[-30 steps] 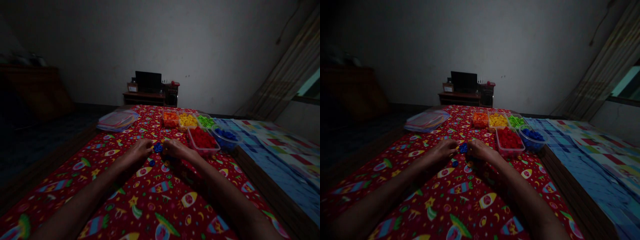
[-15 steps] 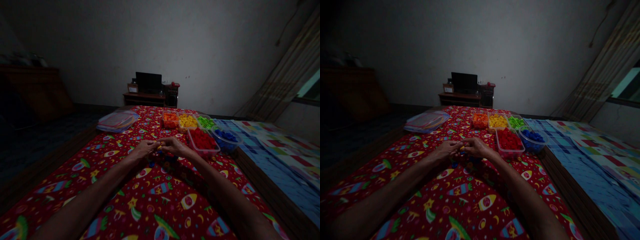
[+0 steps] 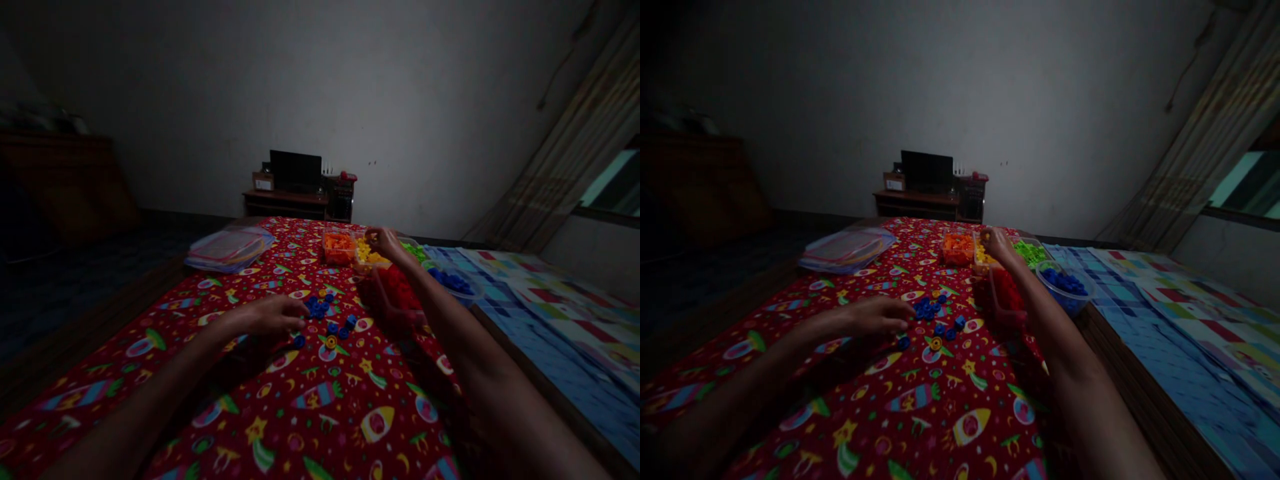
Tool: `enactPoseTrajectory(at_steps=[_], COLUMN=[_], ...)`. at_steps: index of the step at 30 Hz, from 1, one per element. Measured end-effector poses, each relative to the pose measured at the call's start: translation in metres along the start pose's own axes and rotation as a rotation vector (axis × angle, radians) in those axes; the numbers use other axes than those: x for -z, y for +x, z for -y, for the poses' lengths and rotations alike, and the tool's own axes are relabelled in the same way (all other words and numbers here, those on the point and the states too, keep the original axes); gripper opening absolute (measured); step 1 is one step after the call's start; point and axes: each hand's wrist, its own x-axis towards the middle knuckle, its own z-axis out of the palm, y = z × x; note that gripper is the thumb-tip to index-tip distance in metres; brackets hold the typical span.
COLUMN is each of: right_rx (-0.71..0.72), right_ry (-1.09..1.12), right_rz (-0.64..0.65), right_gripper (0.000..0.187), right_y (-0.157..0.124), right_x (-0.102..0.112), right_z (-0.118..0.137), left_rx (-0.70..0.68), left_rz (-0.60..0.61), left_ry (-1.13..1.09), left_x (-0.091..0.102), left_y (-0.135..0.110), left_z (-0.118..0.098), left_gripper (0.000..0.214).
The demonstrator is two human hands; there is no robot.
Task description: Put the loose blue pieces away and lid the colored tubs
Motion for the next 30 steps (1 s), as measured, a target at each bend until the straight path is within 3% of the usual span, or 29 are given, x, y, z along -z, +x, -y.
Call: enactPoseTrajectory(at_steps=[2, 5, 8, 12, 14, 17, 19, 24, 27, 30], right_rx=[-0.053, -0.054, 0.039, 0.287, 0.341, 0.352, 0.370, 0.411, 0.387, 0.389], right_ry=[-0.067, -0.089, -0.030, 0.067, 0.003, -0.102, -0.145, -0.145, -0.087, 0.028], right_rz=[0.000, -0.023, 0.000, 0.211, 0.277, 0.266, 0.269, 0.327, 0.301, 0.242], right_gripper=[0.034, 0.037, 0.034, 0.023, 0.020, 0.019, 0.020, 0.019, 0.020, 0.020], right_y=[0.016, 0.019, -0.004, -0.054, -0.075, -0.092, -0.096, -0.098, -0.100, -0.100], right_x=[0.006, 0.005, -0.007, -0.034, -0.049, -0.069, -0.079, -0.084, -0.079, -0.075], right_z=[-0.006, -0.006, 0.009, 0.038, 0.049, 0.056, 0.056, 0.053, 0.053, 0.056], left_rx=[0.002, 0.047, 0.053, -0.005, -0.019, -0.060, -0.090, -0.156, -0.192, -0.139], left_rz=[0.057, 0.041, -0.029, -0.102, -0.210, -0.505, -0.588, -0.521, -0.537, -0.581], left_ry=[0.147, 0.332, 0.402, 0.312, 0.259, 0.232, 0.243, 0.258, 0.241, 0.195], left_x=[-0.001, -0.011, -0.021, -0.023, -0.021, -0.023, -0.027, -0.037, -0.039, -0.037], left_y=[-0.007, -0.012, -0.008, 0.002, 0.007, 0.013, 0.018, 0.026, 0.028, 0.029], left_z=[-0.010, -0.020, -0.020, -0.011, -0.006, 0.003, 0.009, 0.020, 0.024, 0.023], left_gripper=[0.038, 0.037, 0.024, 0.009, 0.009, 0.015, 0.016, 0.016, 0.017, 0.017])
